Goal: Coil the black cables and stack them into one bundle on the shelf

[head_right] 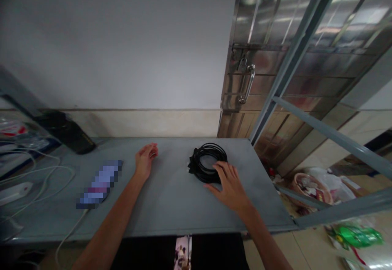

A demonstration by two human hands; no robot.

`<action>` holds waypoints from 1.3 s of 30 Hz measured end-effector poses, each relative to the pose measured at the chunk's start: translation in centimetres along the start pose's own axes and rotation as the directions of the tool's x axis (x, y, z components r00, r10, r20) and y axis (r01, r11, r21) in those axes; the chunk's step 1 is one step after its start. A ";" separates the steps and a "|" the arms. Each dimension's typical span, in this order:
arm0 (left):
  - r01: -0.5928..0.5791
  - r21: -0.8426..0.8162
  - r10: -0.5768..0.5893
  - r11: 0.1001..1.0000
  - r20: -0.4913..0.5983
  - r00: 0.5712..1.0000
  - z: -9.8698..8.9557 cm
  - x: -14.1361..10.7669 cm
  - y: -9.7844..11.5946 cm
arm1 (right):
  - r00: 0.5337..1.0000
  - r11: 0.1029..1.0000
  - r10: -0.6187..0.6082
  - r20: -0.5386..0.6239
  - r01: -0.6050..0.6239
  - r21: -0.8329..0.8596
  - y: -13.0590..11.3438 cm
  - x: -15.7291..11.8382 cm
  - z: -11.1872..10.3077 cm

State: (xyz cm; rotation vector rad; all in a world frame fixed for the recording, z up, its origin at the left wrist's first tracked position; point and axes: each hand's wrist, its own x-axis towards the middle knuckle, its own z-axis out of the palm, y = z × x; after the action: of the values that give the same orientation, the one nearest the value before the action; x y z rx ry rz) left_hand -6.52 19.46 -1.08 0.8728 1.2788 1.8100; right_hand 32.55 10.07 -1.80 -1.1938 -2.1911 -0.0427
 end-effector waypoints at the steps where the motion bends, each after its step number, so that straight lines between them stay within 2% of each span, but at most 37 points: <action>1: -0.006 0.004 0.006 1.000 -0.001 1.000 -0.1 0.0 0.0 | 0.999 1.000 -0.031 0.037 0.031 -0.002 -0.4 0.7 0.5; 6: -0.020 0.009 0.020 1.000 0.008 1.000 -0.2 0.0 -0.1 | 0.982 0.977 -0.136 0.133 0.155 -0.143 -0.2 3.0 3.3; 11: -0.038 0.004 0.038 0.999 0.023 0.999 -0.2 0.1 -0.4 | 0.982 0.953 -0.111 0.151 0.148 -0.264 1.1 3.5 4.2; 16: -0.044 -0.009 0.044 0.999 0.037 0.998 -0.1 0.1 -0.5 | 0.971 0.951 -0.008 0.237 0.081 -0.298 1.0 4.6 3.4; 20: -0.045 -0.026 0.046 0.999 0.039 0.998 0.0 0.2 -0.5 | 0.924 0.973 0.055 0.379 0.035 -0.228 1.1 5.8 2.0; 24: -0.044 -0.046 0.045 0.998 0.038 0.998 0.0 0.2 -0.3 | 0.887 0.982 0.170 0.430 -0.119 -0.144 1.8 7.6 0.2; 27: -0.043 -0.053 0.045 0.998 0.039 0.998 -0.1 0.1 -0.3 | 0.899 0.962 0.266 0.347 -0.271 -0.037 2.3 9.7 -1.5; 29: -0.042 -0.054 0.045 0.998 0.044 0.998 -0.1 0.1 -0.4 | 0.923 0.926 0.323 0.208 -0.354 0.134 2.3 11.5 -3.1; 31: -0.041 -0.051 0.044 0.998 0.050 0.998 -0.1 0.0 -0.4 | 0.926 0.863 0.375 0.052 -0.369 0.344 1.9 13.5 -5.1; 34: -0.038 -0.044 0.040 0.998 0.062 0.997 -0.1 0.0 -0.6 | 0.908 0.767 0.407 -0.102 -0.279 0.577 0.0 16.7 -8.9; 37: -0.022 -0.035 0.025 0.999 0.084 0.996 -0.2 0.0 -0.7 | 0.891 0.647 0.385 -0.240 -0.074 0.759 -2.9 19.9 -12.6; 39: -0.002 -0.027 0.005 1.000 0.113 0.994 -0.2 -0.1 -0.6 | 0.874 0.588 0.367 -0.320 0.049 0.808 -5.0 21.7 -14.5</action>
State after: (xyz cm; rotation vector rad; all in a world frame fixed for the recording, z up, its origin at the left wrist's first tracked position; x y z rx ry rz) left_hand -6.53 19.41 -1.74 0.9493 1.1802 1.7504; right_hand 27.77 18.75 22.87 -0.7257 -1.3677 0.6297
